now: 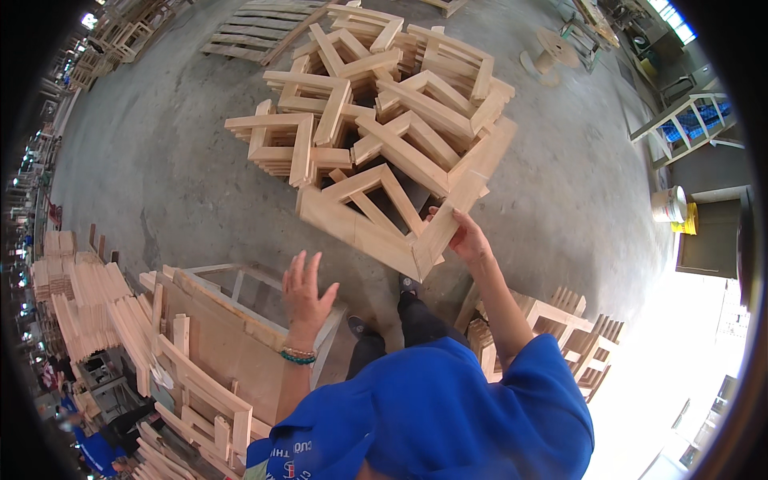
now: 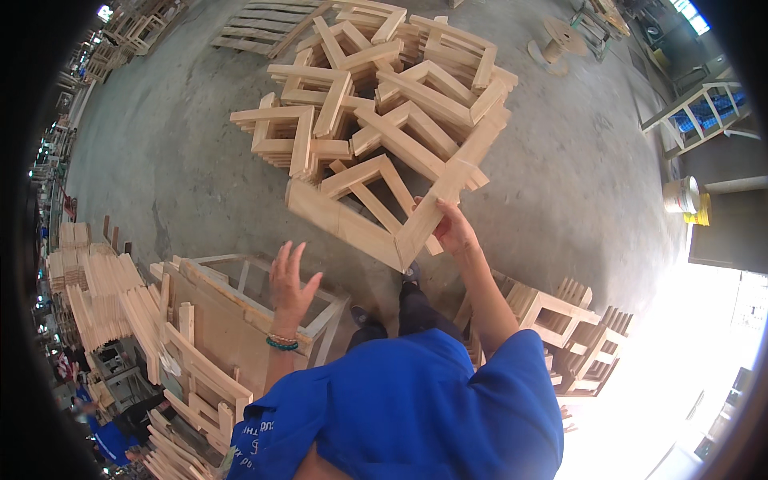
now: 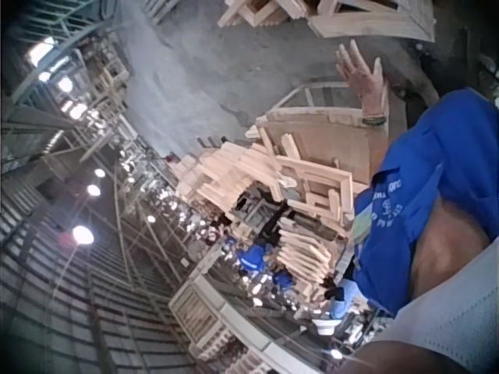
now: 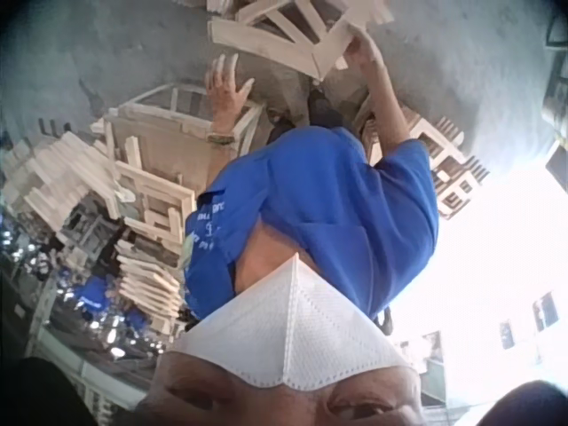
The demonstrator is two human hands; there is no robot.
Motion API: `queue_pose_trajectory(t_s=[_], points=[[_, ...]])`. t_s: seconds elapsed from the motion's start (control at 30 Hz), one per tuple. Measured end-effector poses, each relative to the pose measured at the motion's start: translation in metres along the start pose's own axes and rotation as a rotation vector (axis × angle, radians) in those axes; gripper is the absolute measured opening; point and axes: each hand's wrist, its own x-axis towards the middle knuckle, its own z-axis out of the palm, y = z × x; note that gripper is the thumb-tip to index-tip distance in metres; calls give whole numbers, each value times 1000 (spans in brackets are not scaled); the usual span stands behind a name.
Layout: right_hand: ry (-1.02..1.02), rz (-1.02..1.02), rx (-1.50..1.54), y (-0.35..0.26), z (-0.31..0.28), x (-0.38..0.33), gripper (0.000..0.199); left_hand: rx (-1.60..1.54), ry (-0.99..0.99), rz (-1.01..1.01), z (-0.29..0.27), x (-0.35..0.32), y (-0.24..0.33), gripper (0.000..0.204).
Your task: The person assembles wooden frames by joining two L-shaped pieces together using a small cylindrical dowel. They repeatedly pick up frame pieces, insert the dowel into the corner joint, and place the assembled frame onto a growing stack.
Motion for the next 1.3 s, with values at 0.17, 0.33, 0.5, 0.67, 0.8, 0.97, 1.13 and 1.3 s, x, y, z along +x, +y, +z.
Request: queue_pose_trajectory(t_s=[0.17, 0.33, 0.5, 0.67, 0.8, 0.97, 1.13, 1.3], points=[[64, -168, 212, -18, -24, -2, 52, -188, -201, -191, 6, -17, -7, 54], [141, -295, 430, -25, -37, -4, 51, -246, -375, -236, 19, -43, 1, 51], [142, -352, 465, -41, -50, -8, 51, -233, -433, -285, 18, -38, 15, 51], [-1, -423, 441, -54, -50, -14, 52, -225, -410, -298, 8, -25, 18, 52], [-215, -494, 482, -74, -40, -10, 51, -203, -409, -294, 3, -22, 16, 52], [-2, -454, 334, -94, -31, -4, 40, -194, -455, -330, 3, -22, 17, 52], [94, -406, -18, -87, -18, -6, 52, -240, -440, -361, 3, -34, 14, 52], [40, -378, -111, -90, -8, -8, 62, -218, -456, -378, 4, -36, 16, 51]])
